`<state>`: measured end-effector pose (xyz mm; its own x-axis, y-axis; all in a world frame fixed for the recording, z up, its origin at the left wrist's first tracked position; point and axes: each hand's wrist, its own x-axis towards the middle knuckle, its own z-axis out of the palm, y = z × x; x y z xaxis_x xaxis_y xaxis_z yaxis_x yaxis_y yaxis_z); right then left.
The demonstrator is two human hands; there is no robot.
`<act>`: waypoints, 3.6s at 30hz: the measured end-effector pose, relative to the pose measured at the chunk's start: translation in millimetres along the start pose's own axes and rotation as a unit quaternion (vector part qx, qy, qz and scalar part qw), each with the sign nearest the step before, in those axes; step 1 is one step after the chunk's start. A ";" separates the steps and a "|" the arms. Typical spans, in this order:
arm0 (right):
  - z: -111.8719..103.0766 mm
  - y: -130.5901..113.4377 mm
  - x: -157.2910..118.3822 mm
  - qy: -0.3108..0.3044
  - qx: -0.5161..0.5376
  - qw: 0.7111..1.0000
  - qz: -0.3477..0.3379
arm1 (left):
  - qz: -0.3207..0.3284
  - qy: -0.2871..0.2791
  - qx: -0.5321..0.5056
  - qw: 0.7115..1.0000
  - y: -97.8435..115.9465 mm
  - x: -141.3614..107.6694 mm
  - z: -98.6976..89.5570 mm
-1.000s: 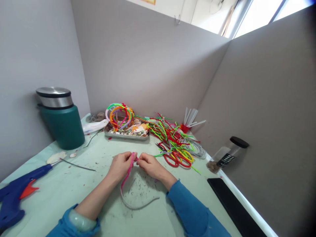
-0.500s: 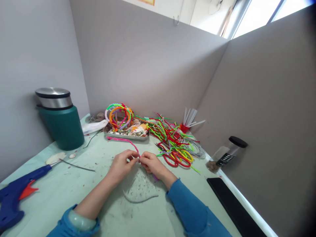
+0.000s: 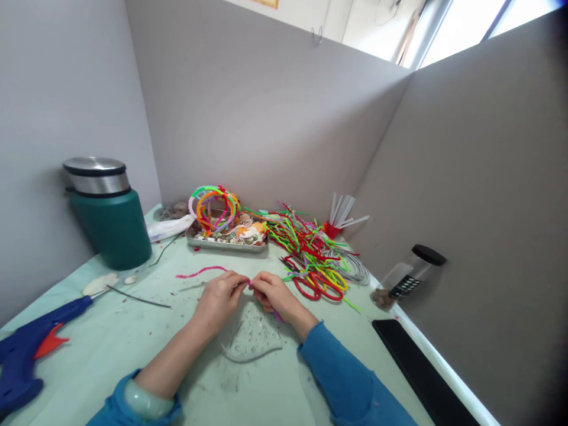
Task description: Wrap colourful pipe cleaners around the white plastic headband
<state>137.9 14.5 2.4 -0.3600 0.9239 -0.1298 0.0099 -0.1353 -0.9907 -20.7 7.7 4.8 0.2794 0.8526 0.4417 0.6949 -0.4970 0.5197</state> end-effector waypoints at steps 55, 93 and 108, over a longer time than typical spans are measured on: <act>0.6 12.3 2.6 0.080 -0.182 0.964 -0.179 | -0.141 -0.096 -0.070 0.983 1.1 3.2 -2.1; 0.3 11.0 -0.7 0.056 -0.255 0.944 -0.200 | -0.276 -0.089 -0.308 0.906 2.2 5.2 -5.3; 1.5 13.0 1.1 0.067 -0.263 0.945 -0.181 | -0.268 -0.113 -0.236 0.927 4.8 4.7 -10.5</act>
<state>136.2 13.2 -10.6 -0.3068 0.9175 0.2532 0.3843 0.3628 -0.8489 -23.0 7.6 17.0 0.1468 0.9831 -0.1093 0.4208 0.0379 0.9063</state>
